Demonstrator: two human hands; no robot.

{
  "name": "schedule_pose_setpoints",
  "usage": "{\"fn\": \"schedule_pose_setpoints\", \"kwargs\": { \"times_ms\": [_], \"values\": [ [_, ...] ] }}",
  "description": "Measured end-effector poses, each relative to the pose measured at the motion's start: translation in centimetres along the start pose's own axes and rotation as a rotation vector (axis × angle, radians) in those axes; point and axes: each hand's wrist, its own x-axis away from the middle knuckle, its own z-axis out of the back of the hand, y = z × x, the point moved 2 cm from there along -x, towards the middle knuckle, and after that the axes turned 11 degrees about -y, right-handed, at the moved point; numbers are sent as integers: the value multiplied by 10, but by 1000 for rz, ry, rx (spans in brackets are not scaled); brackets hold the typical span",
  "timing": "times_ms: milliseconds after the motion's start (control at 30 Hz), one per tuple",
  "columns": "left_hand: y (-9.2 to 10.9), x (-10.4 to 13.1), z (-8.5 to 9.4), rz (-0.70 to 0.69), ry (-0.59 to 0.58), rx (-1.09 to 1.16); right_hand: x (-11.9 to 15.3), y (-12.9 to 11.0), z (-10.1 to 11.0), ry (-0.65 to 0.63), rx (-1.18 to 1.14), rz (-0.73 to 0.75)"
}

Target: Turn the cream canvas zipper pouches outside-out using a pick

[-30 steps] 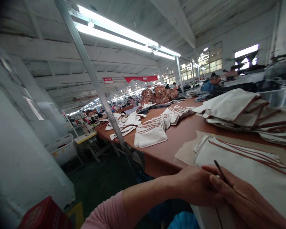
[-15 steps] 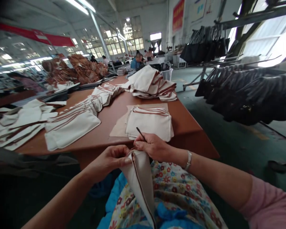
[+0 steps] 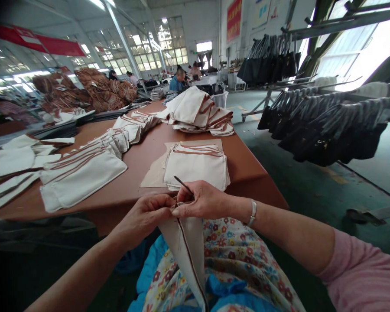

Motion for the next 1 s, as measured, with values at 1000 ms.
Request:
{"fn": "schedule_pose_setpoints", "kwargs": {
  "times_ms": [1000],
  "values": [
    [15,5,-13,-110,-93,-216,38,6,3,175,178,331]
  ]
}}
